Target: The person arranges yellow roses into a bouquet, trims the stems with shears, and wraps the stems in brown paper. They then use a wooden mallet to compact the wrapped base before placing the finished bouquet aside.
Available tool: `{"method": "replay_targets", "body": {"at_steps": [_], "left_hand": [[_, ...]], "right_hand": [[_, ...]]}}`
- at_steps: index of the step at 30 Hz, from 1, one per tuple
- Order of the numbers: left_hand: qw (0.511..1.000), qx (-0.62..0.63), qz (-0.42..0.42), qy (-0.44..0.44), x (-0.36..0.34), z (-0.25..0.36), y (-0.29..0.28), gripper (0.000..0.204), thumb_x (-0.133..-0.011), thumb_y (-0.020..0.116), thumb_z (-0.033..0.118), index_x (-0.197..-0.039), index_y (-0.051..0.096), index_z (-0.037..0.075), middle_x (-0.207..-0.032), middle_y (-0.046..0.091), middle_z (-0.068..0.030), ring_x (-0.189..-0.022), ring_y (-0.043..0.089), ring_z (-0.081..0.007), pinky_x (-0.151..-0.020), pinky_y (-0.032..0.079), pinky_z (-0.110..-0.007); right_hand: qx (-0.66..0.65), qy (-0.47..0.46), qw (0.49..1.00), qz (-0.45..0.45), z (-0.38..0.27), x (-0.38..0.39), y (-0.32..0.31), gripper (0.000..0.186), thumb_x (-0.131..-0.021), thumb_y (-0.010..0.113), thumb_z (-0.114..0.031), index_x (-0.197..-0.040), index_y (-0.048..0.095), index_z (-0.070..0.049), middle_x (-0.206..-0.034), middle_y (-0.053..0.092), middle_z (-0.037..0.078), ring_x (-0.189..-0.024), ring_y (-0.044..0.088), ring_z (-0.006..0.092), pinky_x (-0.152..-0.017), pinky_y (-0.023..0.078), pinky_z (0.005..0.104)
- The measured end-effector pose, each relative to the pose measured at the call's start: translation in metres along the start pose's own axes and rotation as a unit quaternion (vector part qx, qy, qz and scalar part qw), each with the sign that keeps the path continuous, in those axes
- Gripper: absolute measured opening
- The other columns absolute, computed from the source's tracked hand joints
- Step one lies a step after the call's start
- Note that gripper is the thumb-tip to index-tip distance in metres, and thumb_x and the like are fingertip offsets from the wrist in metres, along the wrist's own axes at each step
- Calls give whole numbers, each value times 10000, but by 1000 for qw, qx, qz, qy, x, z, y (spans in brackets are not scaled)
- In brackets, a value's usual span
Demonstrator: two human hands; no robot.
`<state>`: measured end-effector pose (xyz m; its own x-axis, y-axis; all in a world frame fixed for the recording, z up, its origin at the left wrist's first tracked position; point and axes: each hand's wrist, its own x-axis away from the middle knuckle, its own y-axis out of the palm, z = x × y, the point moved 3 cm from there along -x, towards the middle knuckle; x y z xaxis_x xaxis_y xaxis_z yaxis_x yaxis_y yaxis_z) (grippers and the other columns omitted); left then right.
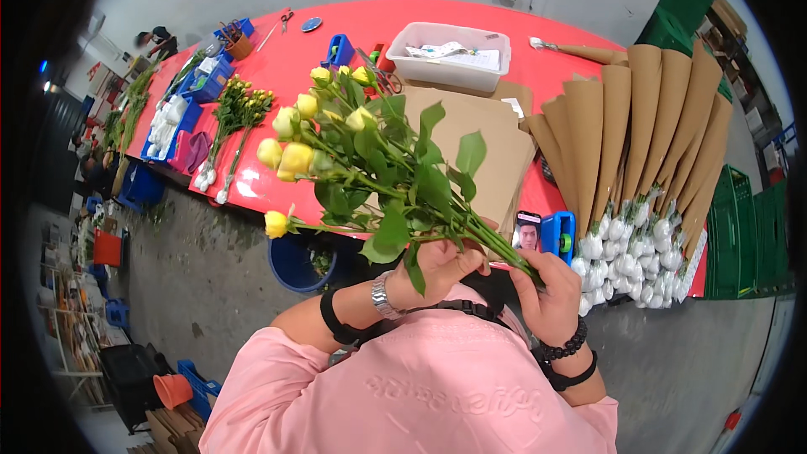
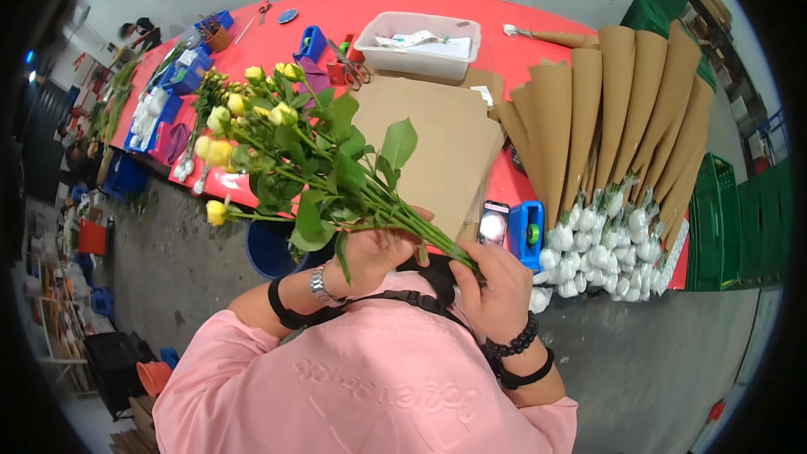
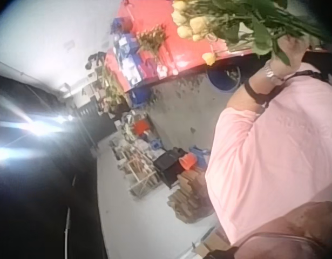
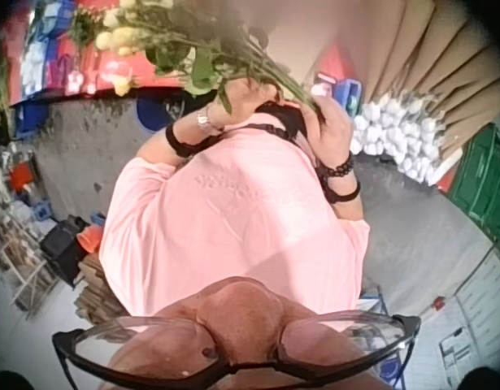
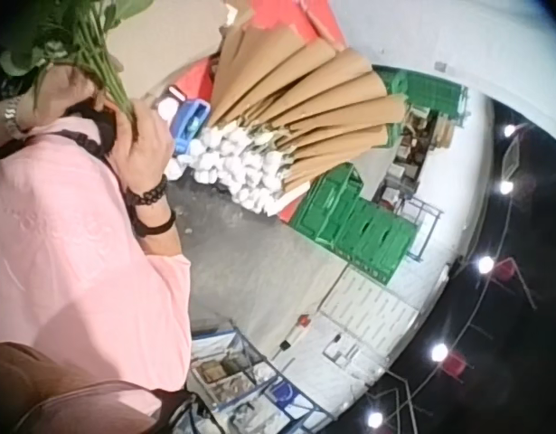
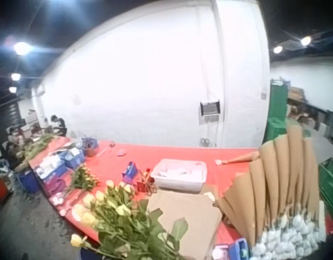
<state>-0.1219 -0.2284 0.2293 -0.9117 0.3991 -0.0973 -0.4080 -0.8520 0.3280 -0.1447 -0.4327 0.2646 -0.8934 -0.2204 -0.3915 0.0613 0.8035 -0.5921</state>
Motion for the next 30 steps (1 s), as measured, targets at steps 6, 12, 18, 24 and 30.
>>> {"method": "replay_targets", "body": {"at_steps": [6,12,18,24,30], "left_hand": [[999,14,-34,37,-2,-2,-2,291,-1044,616,245,-1229,581,23,-1145,641,-128,-957,642,-171,-868,545,-326],[993,4,-85,77,-2,9,-3,206,-1049,598,191,-1182,588,34,-1156,602,-136,-976,629,-185,-896,539,-350],[994,-11,-84,74,-1,11,-6,214,-1046,602,195,-1175,597,25,-1135,619,-113,-1001,624,-175,-917,529,-342],[995,-29,-96,19,3,7,-8,361,-1064,565,254,-1329,544,10,-1256,586,-121,-1185,584,-198,-1053,474,-366],[992,-56,-110,12,4,10,-4,437,-1058,555,192,-1446,478,7,-1318,579,-109,-1247,565,-192,-1091,452,-371]], "right_hand": [[-15,-2,1000,2,-7,1,2,276,-824,783,-77,-1059,672,16,-872,675,177,-794,665,361,-696,516,394],[-64,-16,997,-27,-13,0,5,298,-857,761,-92,-1116,672,26,-902,691,178,-781,688,347,-695,536,375],[-94,-36,994,-46,-14,-1,10,298,-860,745,-76,-1131,677,30,-911,705,174,-768,697,332,-679,543,359],[-72,-34,997,-22,-17,-1,9,329,-820,769,-16,-1135,676,13,-917,712,173,-763,698,321,-681,543,359],[-66,-22,997,-18,-13,4,10,341,-793,792,7,-1110,665,12,-951,717,178,-779,696,328,-691,542,370]]}}
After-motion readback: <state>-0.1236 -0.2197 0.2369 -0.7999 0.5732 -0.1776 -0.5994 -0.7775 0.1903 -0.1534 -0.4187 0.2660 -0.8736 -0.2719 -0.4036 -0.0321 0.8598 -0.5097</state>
